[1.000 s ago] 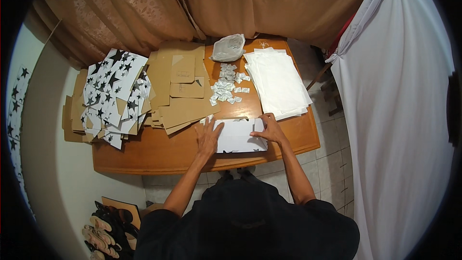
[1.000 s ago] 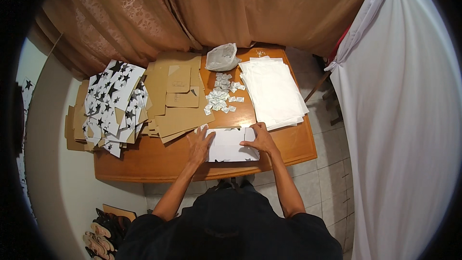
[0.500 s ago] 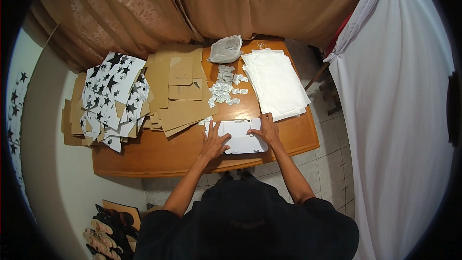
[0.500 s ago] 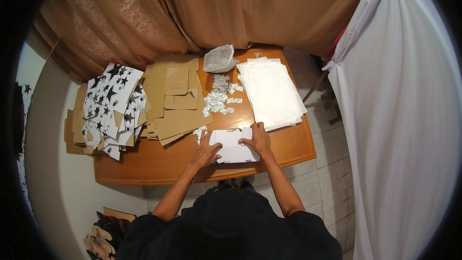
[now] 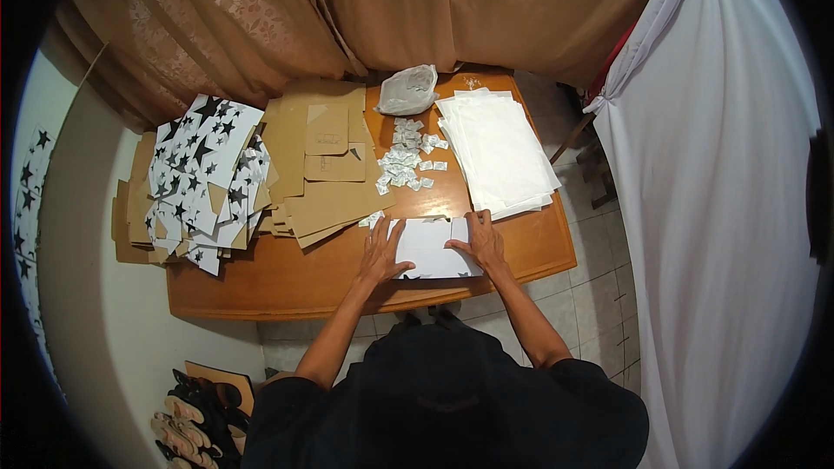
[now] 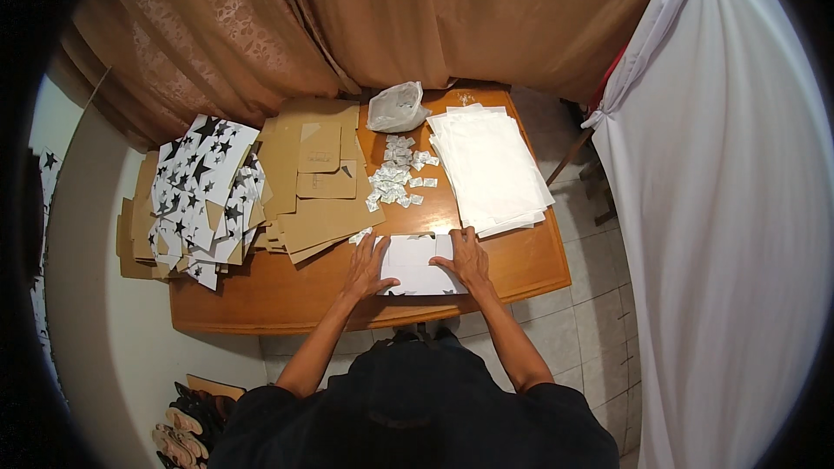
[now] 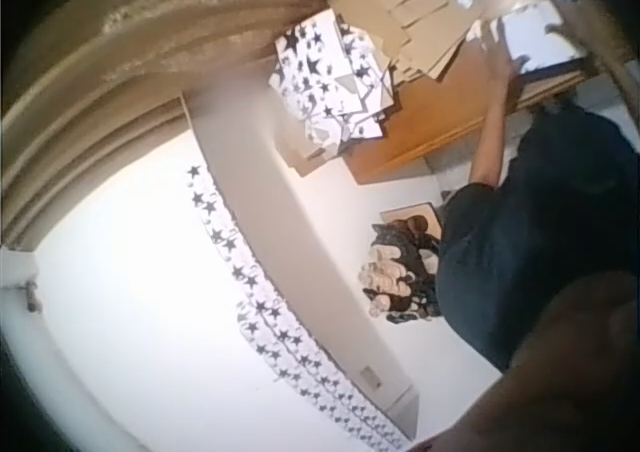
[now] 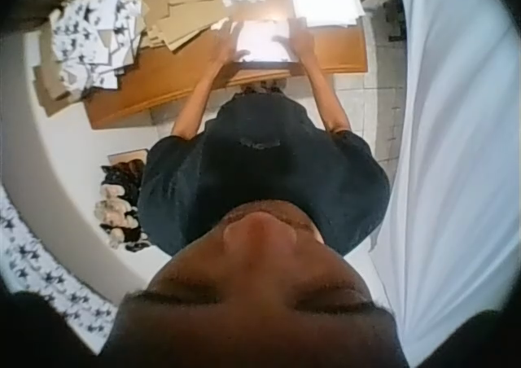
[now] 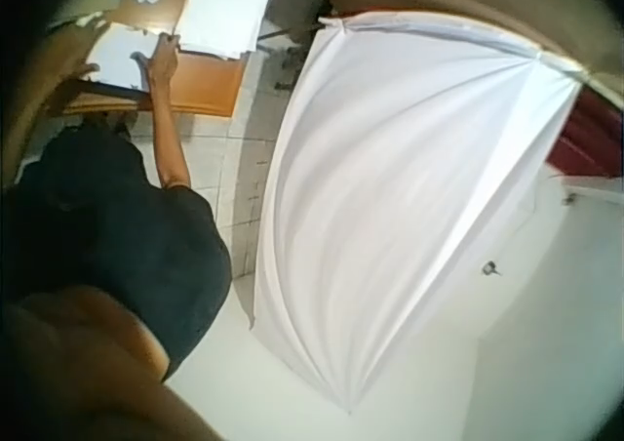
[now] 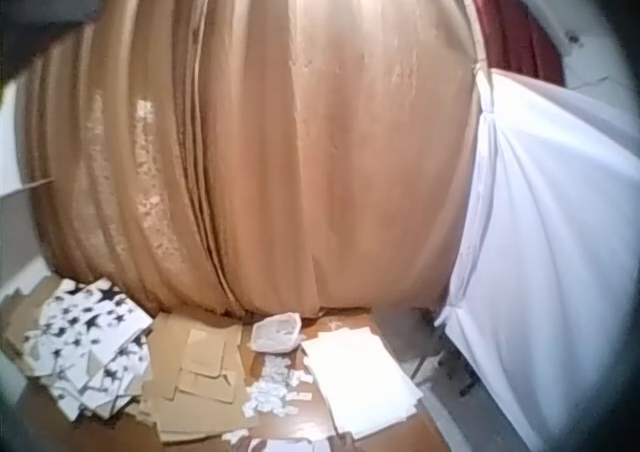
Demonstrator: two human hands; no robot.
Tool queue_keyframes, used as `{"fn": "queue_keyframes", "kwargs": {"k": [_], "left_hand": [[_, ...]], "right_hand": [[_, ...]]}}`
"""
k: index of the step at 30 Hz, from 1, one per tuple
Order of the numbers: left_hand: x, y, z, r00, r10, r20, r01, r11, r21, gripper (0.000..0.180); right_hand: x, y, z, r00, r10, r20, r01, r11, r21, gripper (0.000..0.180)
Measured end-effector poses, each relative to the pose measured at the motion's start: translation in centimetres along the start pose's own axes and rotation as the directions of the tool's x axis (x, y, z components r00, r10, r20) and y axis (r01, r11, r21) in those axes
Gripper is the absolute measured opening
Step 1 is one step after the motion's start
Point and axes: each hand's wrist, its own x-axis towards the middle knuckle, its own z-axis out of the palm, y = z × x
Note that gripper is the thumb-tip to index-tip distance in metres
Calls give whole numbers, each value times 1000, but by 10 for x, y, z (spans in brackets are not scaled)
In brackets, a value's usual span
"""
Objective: Fold and assemble cardboard shoe boxes and place them on a shelf.
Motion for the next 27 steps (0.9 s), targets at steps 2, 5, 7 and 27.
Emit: {"fn": "queue_keyframes", "kwargs": {"k": [2, 5, 7, 27], "left_hand": [[0, -6, 3, 999, 36, -4, -36, 999, 5, 116], [3, -4, 3, 1000, 13, 26, -13, 1000, -23, 119], [3, -9, 6, 1000, 8, 13, -8, 999, -41, 121], [-3, -16, -7, 988, -150, -23, 145, 979, -141, 110]], "right_hand": [[-2, -8, -7, 999, 20, 25, -21, 999, 30, 88], [-3, -2, -6, 999, -36, 10, 36, 998, -49, 87], [-6, -4, -1, 999, -48, -7, 48, 995, -91, 83], [-15, 33, 22, 986, 60, 154, -121, 899, 421, 60]]}}
